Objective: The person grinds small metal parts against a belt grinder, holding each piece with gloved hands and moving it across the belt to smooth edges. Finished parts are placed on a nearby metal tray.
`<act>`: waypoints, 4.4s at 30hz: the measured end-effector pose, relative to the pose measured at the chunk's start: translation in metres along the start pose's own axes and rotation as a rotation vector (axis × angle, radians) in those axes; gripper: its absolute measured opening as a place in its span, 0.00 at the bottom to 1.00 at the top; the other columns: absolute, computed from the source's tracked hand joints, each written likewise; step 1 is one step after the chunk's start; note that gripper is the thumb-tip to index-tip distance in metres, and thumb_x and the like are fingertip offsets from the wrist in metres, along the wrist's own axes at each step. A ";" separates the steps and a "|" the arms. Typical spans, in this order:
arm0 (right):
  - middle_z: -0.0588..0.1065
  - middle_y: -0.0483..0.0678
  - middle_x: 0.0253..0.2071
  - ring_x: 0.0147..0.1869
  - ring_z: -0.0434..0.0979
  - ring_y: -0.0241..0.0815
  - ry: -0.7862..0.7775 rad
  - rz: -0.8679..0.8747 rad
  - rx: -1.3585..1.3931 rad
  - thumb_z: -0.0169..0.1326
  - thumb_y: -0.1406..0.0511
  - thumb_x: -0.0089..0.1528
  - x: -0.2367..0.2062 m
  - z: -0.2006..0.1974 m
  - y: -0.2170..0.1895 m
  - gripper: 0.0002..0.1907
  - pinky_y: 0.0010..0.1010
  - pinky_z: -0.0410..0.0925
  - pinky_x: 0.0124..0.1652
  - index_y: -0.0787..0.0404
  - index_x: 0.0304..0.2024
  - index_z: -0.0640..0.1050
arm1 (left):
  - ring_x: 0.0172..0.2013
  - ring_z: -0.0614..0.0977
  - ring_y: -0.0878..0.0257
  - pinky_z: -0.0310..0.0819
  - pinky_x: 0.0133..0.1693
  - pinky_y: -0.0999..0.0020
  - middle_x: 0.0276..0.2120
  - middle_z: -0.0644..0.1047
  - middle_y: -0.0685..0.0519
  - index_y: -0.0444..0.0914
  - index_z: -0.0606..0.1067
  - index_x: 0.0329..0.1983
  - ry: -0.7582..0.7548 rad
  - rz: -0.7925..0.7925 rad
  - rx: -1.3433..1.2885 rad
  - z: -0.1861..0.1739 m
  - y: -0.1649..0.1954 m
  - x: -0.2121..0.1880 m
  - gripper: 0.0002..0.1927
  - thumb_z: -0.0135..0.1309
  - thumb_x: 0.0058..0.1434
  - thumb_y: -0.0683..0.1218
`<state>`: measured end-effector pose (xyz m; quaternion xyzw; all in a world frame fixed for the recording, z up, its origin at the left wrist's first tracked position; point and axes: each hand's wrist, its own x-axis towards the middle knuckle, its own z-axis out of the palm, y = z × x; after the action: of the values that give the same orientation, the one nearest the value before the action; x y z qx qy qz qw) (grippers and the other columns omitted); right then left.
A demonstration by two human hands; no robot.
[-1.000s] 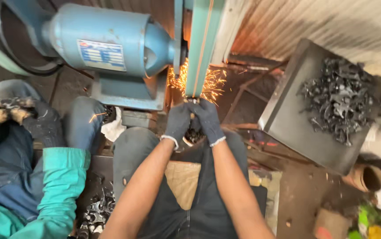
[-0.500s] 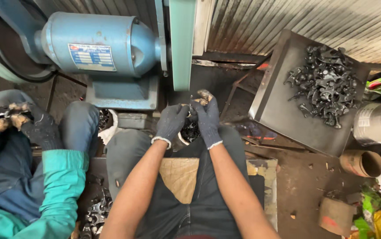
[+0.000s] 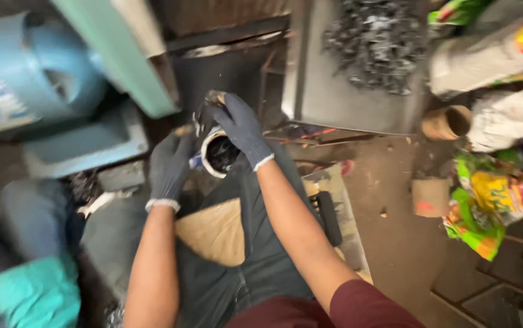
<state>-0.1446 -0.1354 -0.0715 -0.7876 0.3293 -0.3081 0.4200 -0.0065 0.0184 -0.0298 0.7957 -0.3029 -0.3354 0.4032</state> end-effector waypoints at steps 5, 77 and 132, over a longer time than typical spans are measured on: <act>0.76 0.57 0.53 0.58 0.75 0.61 0.496 0.187 -0.533 0.55 0.59 0.71 0.026 -0.109 0.057 0.14 0.46 0.68 0.57 0.61 0.52 0.77 | 0.35 0.81 0.60 0.74 0.39 0.64 0.34 0.82 0.50 0.43 0.80 0.50 -0.431 0.745 0.489 0.012 0.004 -0.021 0.15 0.50 0.65 0.50; 0.77 0.48 0.42 0.44 0.74 0.38 0.100 0.275 0.520 0.49 0.67 0.71 -0.035 0.061 -0.040 0.12 0.31 0.67 0.46 0.66 0.54 0.78 | 0.30 0.83 0.46 0.71 0.33 0.54 0.29 0.80 0.40 0.37 0.82 0.37 0.191 0.164 0.062 -0.007 0.018 0.002 0.22 0.53 0.65 0.60; 0.75 0.47 0.33 0.38 0.71 0.36 -0.102 0.211 0.249 0.54 0.62 0.69 -0.004 0.061 -0.020 0.12 0.29 0.68 0.40 0.68 0.42 0.78 | 0.41 0.80 0.41 0.72 0.43 0.46 0.37 0.80 0.41 0.36 0.79 0.39 0.284 0.259 0.432 0.006 0.002 0.032 0.13 0.52 0.66 0.50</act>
<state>-0.0954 -0.0959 -0.0825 -0.7051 0.3477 -0.2604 0.5606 0.0073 -0.0091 -0.0403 0.8569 -0.4069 -0.0941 0.3022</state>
